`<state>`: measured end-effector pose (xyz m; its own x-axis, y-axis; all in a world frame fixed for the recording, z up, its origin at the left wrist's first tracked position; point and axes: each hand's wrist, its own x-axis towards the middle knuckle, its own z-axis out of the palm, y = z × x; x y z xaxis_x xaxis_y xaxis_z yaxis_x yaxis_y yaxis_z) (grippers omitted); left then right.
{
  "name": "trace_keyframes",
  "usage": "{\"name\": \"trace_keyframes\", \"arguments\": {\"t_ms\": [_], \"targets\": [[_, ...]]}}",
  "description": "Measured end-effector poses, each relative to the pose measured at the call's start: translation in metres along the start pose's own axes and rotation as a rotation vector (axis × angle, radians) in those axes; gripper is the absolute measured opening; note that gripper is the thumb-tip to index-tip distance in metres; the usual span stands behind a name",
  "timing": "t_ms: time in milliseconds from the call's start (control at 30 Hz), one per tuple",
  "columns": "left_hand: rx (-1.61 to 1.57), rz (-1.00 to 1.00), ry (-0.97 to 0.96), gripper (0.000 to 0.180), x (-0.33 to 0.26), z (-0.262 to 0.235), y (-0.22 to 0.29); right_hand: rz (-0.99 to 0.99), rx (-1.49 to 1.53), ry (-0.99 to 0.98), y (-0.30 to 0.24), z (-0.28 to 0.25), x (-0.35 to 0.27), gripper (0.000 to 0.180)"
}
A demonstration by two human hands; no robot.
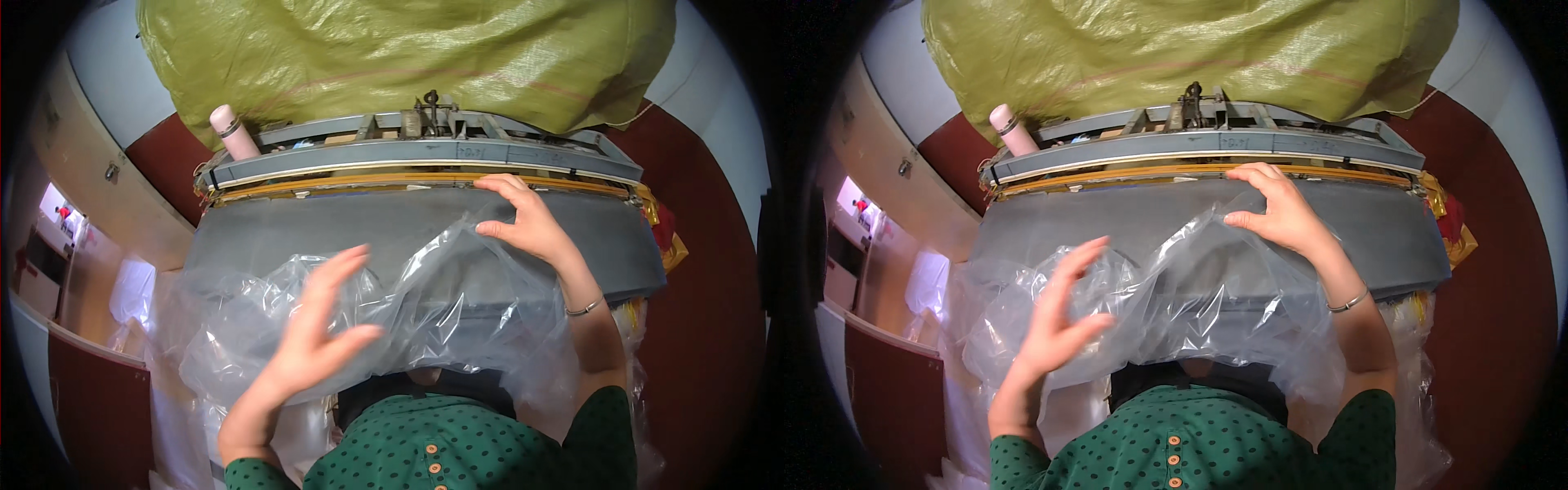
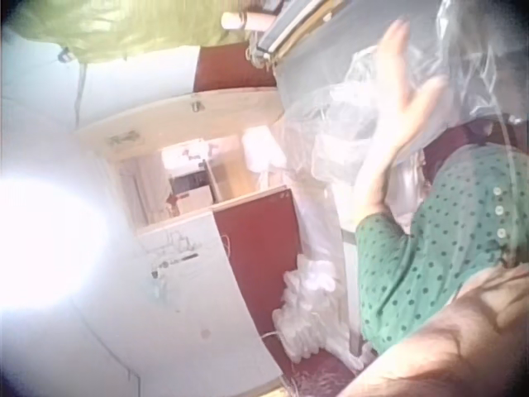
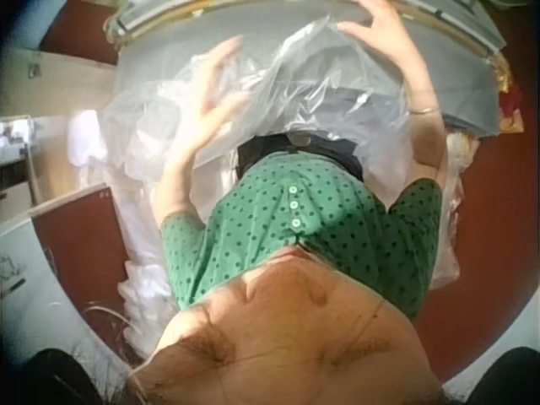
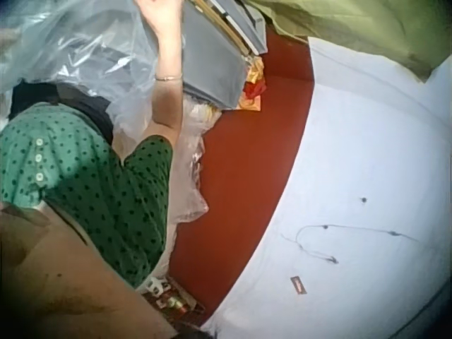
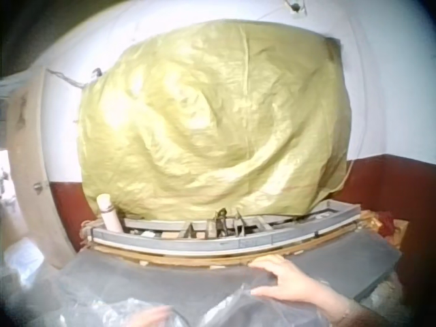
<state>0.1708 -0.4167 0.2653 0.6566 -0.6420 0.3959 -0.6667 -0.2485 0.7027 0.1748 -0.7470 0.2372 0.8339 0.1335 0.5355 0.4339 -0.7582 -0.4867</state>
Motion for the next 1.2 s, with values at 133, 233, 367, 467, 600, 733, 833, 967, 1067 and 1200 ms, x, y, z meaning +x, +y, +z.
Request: {"name": "trace_keyframes", "arguments": {"t_ms": [133,233,367,467,600,733,833,967,1067,1200], "targets": [[0.382,0.211,-0.064,0.071,0.068,0.081,-0.012,0.183,-0.129,-0.061,0.026,-0.026,-0.025,0.055],[0.261,0.103,0.005,0.05,0.099,0.111,-0.035,0.423,-0.126,-0.18,0.028,-0.045,-0.036,0.046],[-0.066,0.056,0.153,0.017,0.125,0.121,-0.054,0.534,-0.106,-0.176,0.023,-0.066,-0.051,0.024],[-0.237,-0.017,0.196,0.019,0.128,0.115,-0.056,0.561,0.196,-0.295,-0.009,-0.081,-0.054,0.018],[-0.133,0.034,0.283,0.015,0.118,0.104,-0.057,0.154,0.621,-0.581,-0.05,-0.081,-0.033,0.007],[-0.105,0.049,0.327,0.012,0.109,0.102,-0.06,0.208,0.46,-0.131,-0.013,-0.036,-0.006,0.01],[-0.054,0.03,0.331,0.011,0.104,0.097,-0.062,0.216,0.404,-0.135,-0.011,0.001,0.01,0.026],[-0.083,0.029,0.345,0.011,0.1,0.1,-0.068,0.24,0.745,-0.076,-0.004,0.056,0.014,0.025],[-0.056,0.066,0.354,0.012,0.096,0.096,-0.074,0.307,0.955,-0.058,-0.006,0.075,0.019,0.022],[0.036,0.015,0.191,0.013,0.093,0.082,-0.067,0.284,1.026,-0.255,0.016,0.088,0.019,0.014]]}}
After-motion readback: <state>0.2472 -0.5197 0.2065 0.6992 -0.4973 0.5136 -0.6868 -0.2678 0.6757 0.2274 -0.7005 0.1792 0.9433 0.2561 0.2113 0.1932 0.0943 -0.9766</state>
